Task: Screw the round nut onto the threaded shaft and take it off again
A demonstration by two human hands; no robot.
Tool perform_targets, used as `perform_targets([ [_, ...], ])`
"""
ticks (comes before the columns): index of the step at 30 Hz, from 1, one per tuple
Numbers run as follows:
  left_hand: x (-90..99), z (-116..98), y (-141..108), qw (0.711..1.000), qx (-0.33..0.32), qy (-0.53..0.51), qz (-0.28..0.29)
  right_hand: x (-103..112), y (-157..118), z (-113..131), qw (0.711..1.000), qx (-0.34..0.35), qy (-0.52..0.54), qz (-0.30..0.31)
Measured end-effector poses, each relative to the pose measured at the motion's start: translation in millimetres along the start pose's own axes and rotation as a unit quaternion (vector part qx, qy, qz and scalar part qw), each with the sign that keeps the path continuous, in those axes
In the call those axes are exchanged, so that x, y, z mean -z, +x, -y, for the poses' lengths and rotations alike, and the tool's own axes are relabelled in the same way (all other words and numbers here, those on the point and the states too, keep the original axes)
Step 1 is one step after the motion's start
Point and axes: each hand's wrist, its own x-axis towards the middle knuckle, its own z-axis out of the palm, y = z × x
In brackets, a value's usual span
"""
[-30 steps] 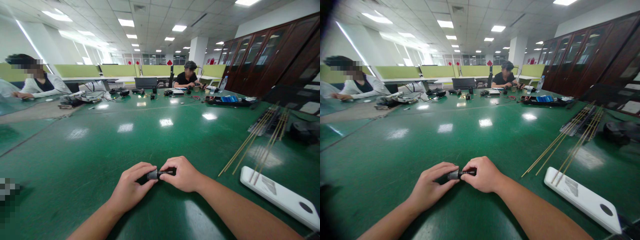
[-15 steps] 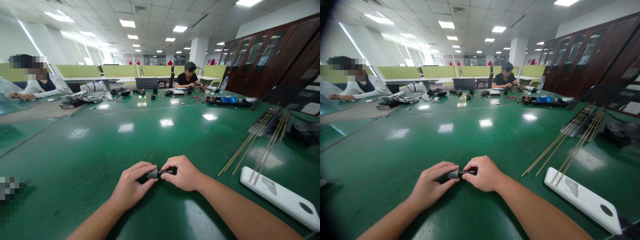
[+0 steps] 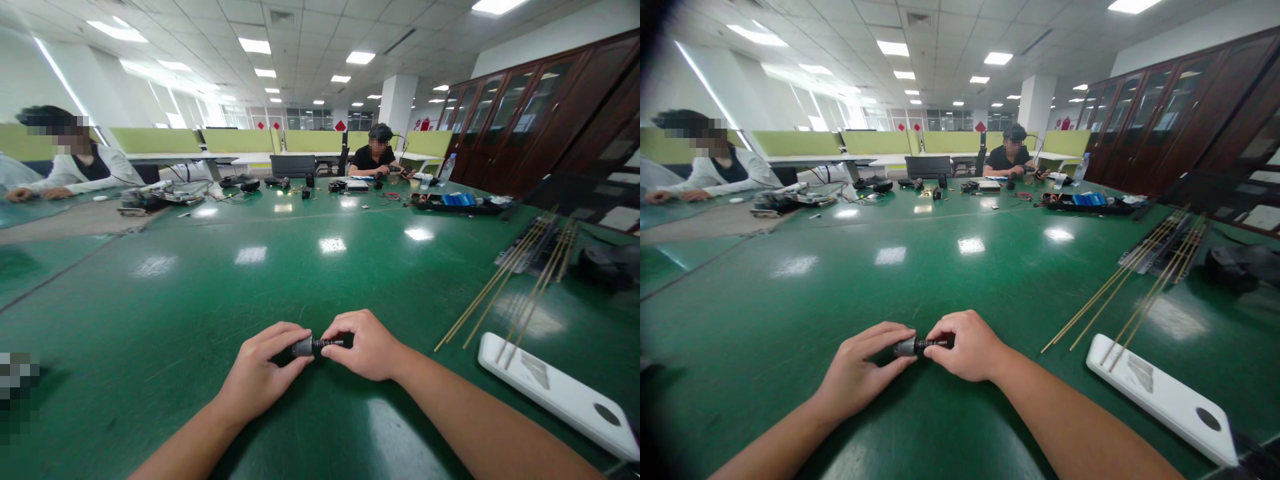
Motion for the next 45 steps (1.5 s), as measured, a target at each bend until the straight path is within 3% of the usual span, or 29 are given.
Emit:
perform_targets([
  [45, 2.9, 0.1, 1.7, 1.000, -0.012, 0.010, -0.004, -1.0, 0.3, -3.2, 1.000, -0.027, 0.006, -0.015],
])
